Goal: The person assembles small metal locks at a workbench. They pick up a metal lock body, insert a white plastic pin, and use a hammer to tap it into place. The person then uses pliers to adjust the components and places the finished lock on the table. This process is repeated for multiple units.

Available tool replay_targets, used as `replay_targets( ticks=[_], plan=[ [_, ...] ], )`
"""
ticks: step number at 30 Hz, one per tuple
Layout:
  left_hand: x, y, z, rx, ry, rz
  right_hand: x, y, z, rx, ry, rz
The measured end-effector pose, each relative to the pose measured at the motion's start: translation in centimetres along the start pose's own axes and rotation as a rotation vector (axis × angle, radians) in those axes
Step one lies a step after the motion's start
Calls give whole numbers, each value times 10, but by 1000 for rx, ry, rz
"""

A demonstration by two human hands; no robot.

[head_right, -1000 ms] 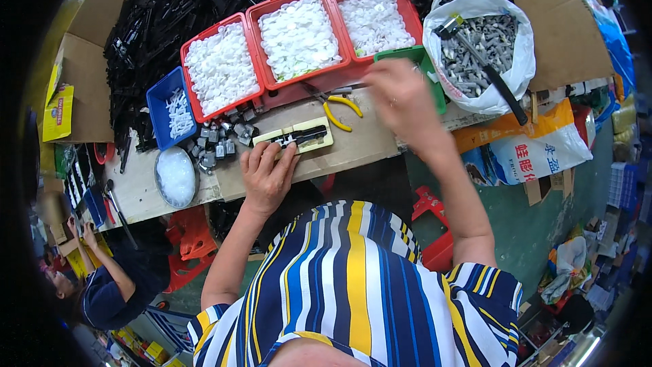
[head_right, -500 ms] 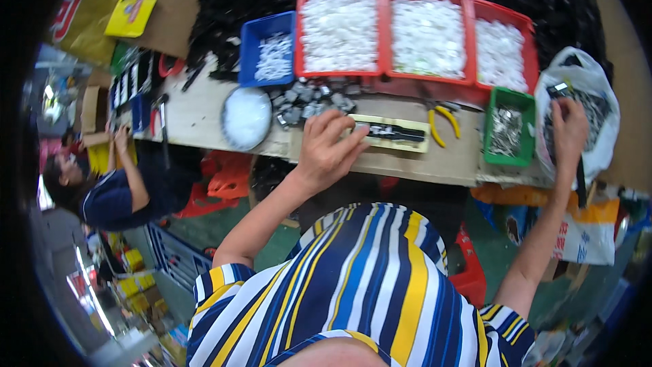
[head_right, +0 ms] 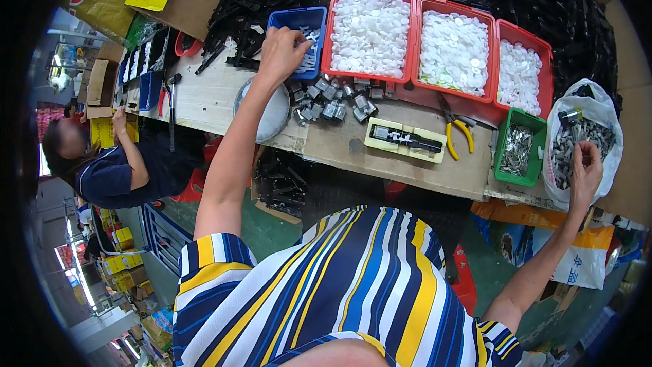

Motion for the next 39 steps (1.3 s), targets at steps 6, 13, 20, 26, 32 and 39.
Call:
replay_targets(
  ticks=[6, 13, 20, 26, 32, 39],
  plan=[
    [1, -19, -12, -100, 102, 85, -1, 1, 5, 12, 21, -36],
    [-9, -6, -13, -35, 272, 423, -4, -6, 7, 4, -3, -111],
    [-9, 41, 9, 21, 443, 898, -11, -20, 11, 13, 31, -228],
    [-37, 79, 53, 126, 408, 806, -30, -34, 12, -18, 61, -283],
    [-48, 82, 83, 191, 247, 379, -54, -45, 10, -55, 106, -271],
    [-47, 80, 92, 274, 105, 313, -81, -42, 19, -81, 137, -276]
  ],
)
Point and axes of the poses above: each hand's wrist, its own z-axis away from the middle knuckle, its own y-axis out of the back of the hand, x = y × z, the point moved 1 cm from there along -z, towards the middle knuckle, and after that the axes turned 10 degrees about x, right-handed, at the moved point
